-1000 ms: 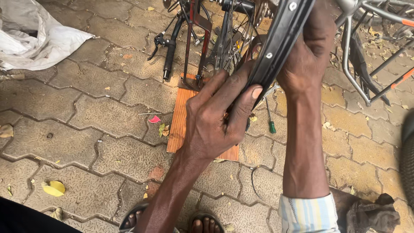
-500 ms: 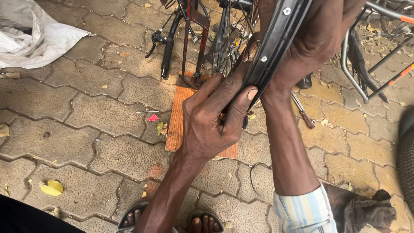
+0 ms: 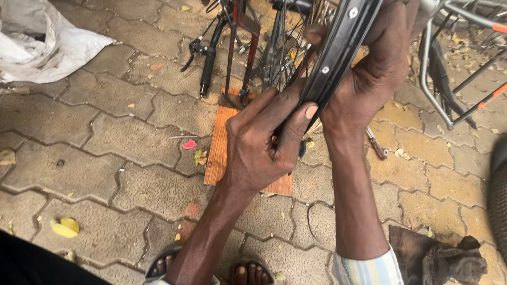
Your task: The person mounts a bicycle tire onto a wheel rim, pressing and working the tire bead over the rim edge with both hands while the wheel rests on a repair stand. They rotate the wheel and repeat the pressing motion around the rim to seat the tire.
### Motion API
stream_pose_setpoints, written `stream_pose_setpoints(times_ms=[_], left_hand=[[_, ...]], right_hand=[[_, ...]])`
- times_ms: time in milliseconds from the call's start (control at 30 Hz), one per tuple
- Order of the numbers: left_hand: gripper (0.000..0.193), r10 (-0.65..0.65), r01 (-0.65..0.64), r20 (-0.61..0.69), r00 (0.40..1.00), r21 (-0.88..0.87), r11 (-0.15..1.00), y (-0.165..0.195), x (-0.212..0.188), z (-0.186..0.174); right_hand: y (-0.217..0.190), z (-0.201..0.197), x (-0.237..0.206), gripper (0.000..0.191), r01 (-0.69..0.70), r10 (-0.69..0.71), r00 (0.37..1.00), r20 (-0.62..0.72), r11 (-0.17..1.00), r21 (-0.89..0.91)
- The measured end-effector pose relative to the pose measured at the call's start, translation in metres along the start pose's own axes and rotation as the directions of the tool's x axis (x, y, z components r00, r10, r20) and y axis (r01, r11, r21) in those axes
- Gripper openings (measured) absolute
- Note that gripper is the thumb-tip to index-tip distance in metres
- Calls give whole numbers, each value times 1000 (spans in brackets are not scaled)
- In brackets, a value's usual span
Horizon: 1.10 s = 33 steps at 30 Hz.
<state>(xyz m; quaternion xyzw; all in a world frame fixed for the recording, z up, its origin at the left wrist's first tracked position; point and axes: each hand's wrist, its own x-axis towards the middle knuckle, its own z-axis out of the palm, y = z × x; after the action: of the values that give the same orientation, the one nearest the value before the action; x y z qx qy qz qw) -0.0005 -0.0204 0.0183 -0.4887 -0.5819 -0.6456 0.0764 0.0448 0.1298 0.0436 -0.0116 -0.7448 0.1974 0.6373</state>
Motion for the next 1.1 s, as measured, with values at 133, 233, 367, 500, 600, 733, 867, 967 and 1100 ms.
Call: stream_pose_setpoints(times_ms=[133, 233, 367, 500, 600, 733, 867, 967, 1100], left_hand=[[22, 50, -50, 45, 998, -4, 999, -7, 4, -2], [21, 70, -69, 76, 995, -16, 997, -17, 4, -3], [30, 113, -102, 210, 971, -61, 993, -43, -4, -14], [57, -92, 76, 307, 947, 64, 995, -79, -22, -25], [83, -202, 131, 329, 922, 225, 965, -105, -37, -29], [89, -297, 233, 243, 923, 259, 937, -127, -40, -29], [81, -285, 249, 188, 940, 194, 949, -121, -23, -35], [69, -154, 149, 155, 976, 45, 988, -96, -12, -40], [56, 106, -84, 161, 981, -138, 987, -60, 10, -35]], right_hand=[[-7, -3, 11, 31, -38, 37, 999, -10, 992, -123], [2, -27, 18, 22, -181, 181, 974, 134, 983, -15], [4, -56, -3, 15, -386, 360, 921, 152, 895, 222], [-6, -70, -50, 15, -548, 536, 836, 120, 802, 237], [-16, -77, -87, 17, -683, 672, 731, 119, 721, 120], [-31, -83, -129, 18, -795, 764, 606, 220, 583, 166], [-39, -83, -154, 18, -856, 830, 517, 209, 495, 152], [-44, -80, -163, 17, -883, 858, 467, 211, 440, 163], [-51, -77, -168, 15, -865, 831, 501, 243, 473, 164]])
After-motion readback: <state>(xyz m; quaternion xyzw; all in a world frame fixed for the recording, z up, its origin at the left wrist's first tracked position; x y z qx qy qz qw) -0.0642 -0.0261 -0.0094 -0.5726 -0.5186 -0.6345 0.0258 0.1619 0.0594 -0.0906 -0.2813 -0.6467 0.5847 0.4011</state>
